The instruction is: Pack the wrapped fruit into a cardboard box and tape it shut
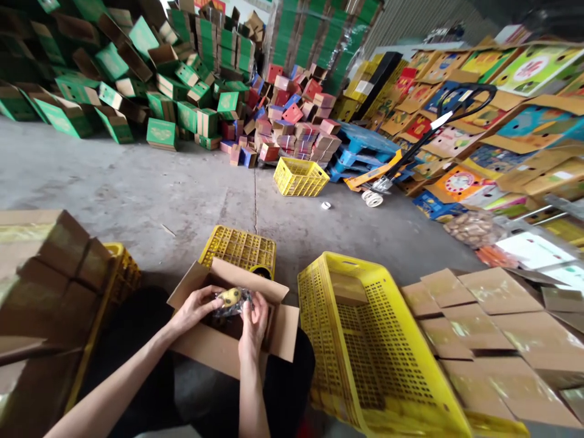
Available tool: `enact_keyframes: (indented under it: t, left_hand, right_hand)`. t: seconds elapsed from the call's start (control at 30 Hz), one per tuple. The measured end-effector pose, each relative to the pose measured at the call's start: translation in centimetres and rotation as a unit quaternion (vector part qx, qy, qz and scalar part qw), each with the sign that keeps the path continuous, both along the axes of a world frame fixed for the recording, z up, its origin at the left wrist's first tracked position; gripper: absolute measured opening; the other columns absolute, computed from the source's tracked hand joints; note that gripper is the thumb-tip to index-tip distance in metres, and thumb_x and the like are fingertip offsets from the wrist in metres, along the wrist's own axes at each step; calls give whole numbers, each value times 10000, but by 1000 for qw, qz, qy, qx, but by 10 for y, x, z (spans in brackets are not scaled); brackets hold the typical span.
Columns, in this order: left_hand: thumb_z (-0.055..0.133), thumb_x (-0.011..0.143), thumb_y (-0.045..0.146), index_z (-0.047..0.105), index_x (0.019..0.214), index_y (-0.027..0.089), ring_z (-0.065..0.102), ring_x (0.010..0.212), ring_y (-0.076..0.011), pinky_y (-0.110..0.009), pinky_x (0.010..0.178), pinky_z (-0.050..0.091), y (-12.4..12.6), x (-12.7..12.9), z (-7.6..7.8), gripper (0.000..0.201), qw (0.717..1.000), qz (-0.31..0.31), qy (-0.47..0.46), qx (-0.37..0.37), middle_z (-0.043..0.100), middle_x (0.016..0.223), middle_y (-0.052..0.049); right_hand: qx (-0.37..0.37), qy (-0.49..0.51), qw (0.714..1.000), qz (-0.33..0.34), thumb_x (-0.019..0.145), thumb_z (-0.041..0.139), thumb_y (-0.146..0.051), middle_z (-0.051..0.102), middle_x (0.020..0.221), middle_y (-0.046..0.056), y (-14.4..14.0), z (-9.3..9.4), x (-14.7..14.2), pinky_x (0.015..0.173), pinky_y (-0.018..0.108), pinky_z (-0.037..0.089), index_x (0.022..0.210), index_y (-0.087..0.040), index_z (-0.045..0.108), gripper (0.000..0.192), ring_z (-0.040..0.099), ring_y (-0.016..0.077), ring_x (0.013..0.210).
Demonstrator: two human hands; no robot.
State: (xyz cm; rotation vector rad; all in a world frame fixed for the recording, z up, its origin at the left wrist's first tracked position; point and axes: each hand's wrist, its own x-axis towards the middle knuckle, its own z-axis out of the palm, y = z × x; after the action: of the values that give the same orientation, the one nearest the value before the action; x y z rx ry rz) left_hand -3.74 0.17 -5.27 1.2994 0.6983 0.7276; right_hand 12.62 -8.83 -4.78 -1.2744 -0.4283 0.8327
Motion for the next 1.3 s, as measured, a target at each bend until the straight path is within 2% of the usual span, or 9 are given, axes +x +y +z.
enact_keyframes:
  t: [0.1, 0.27, 0.47, 0.63, 0.83, 1.03, 1.17, 1.23, 1.3]
  left_hand:
    - [798, 868, 520, 701, 1183, 158, 715, 1006, -263, -367, 925, 559, 0, 0, -3, 489, 1000, -6, -7, 8, 757, 1104, -94]
    - [791, 879, 481, 632, 1283, 190, 695, 1050, -255, -392, 968, 546, -1, 2, -8, 523, 1000, 1, -16, 15, 725, 1141, -83]
    - [780, 895, 468, 527, 1448, 203, 679, 1098, -265, -412, 1000, 541, -1, 4, -9, 664, 1000, 8, -21, 12, 688, 1189, -91]
    - [845, 847, 441, 409, 1591, 210, 672, 1154, -289, -435, 1042, 528, -1, 4, -14, 892, 1000, 17, -27, -1, 676, 1245, -103]
    - [851, 848, 438, 431, 1584, 190, 613, 1329, -344, -489, 1154, 458, -1, 6, -13, 883, 996, -11, -80, -46, 645, 1415, -146]
    - [786, 905, 460, 339, 1631, 170, 694, 1156, -296, -433, 1036, 540, -3, 3, -3, 901, 997, 4, -69, -26, 712, 1220, -121]
    - [677, 970, 510, 454, 1574, 199, 668, 1186, -286, -403, 1013, 551, -1, 0, 1, 716, 999, 23, 0, 41, 673, 1307, -122]
    - [659, 977, 517, 577, 1472, 199, 644, 1222, -296, -409, 1040, 531, 1, -1, -1, 595, 996, 32, 33, 75, 660, 1340, -126]
    - [684, 960, 511, 670, 1354, 198, 649, 1190, -298, -420, 1042, 522, 1, -2, -3, 503, 995, 29, 48, 88, 688, 1271, -121]
  right_hand:
    - [9, -29, 999, 16, 837, 813, -539, 653, 1454, 127, 0, 1, 4, 1087, 456, 517, 1356, -269, 667, 603, 596, 307, 1365]
    - [-41, -37, 998, 27, 835, 794, -581, 774, 1237, 160, -2, -2, 4, 1027, 437, 543, 1078, -186, 811, 463, 704, 332, 1194]
    - [-41, -28, 999, 4, 809, 812, -598, 798, 1150, 150, -2, -6, 3, 931, 396, 578, 1037, -181, 808, 476, 742, 311, 1081]
    - [-49, -31, 998, -19, 819, 795, -613, 801, 1084, 132, -1, -9, 5, 876, 368, 583, 1020, -182, 786, 476, 740, 289, 1027]
    - [-53, -37, 998, -24, 812, 786, -636, 796, 1034, 117, 0, -8, 7, 859, 368, 586, 979, -183, 770, 483, 737, 284, 997]
    - [-65, -52, 996, -15, 792, 785, -652, 798, 1027, 112, 2, -8, 3, 851, 366, 594, 986, -184, 770, 507, 741, 281, 984]
    - [-79, -80, 994, -8, 857, 679, -701, 787, 1128, 137, 4, -9, 7, 863, 387, 605, 1046, -186, 761, 554, 741, 297, 1060]
    - [-91, -110, 990, 2, 881, 633, -707, 772, 1204, 142, 3, -7, 21, 898, 402, 601, 1083, -192, 761, 567, 730, 299, 1115]
    - [-108, -152, 982, 24, 856, 673, -673, 778, 1206, 127, 0, -2, 44, 938, 416, 589, 1077, -206, 777, 526, 718, 301, 1142]
